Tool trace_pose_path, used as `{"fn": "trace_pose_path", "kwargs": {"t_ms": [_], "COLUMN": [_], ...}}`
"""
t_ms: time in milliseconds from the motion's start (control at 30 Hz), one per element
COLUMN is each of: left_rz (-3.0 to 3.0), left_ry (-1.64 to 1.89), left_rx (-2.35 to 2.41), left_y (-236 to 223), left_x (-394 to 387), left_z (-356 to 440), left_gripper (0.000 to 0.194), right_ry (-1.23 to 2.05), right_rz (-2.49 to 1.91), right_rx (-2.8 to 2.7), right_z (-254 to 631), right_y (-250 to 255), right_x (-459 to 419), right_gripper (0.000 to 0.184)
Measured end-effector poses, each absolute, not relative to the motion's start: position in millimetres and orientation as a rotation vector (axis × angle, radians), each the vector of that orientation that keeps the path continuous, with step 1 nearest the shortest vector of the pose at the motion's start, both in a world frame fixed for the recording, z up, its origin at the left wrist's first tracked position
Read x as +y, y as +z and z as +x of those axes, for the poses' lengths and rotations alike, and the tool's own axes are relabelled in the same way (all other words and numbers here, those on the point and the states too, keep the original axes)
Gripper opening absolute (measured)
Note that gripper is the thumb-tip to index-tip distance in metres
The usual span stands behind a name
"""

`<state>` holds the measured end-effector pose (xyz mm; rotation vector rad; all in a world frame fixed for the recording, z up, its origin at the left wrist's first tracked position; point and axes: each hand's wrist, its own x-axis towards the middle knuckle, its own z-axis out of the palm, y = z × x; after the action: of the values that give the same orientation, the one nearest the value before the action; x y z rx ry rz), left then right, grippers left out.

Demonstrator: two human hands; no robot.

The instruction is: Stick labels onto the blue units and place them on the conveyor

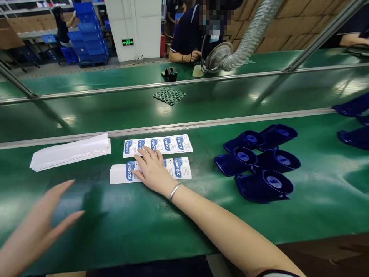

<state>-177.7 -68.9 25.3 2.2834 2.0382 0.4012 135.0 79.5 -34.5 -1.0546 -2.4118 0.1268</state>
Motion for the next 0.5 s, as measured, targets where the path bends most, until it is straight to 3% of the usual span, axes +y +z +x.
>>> {"fn": "trace_pose_path", "kwargs": {"t_ms": [167,367,500], "left_rz": [2.665,2.786,2.648], "left_ry": [0.407,0.426,0.462], "left_rx": [1.762,1.787,1.806], "left_y": [-26.6,-73.6,-83.6], "left_x": [2.4,28.7,30.5], "left_z": [-101.2,-102.6,-115.9], "left_gripper": [0.092,0.079,0.077], "right_ry": [0.008,-0.215,-0.156], "right_rz": [-0.944,-0.602,-0.505], "right_rx": [-2.38,-2.367,-2.13], "right_z": [130.4,142.9,166.7], "right_y": [-32.1,-25.0,4.6], "right_x": [87.0,94.4,89.9], "right_gripper": [0.016,0.029,0.024]}}
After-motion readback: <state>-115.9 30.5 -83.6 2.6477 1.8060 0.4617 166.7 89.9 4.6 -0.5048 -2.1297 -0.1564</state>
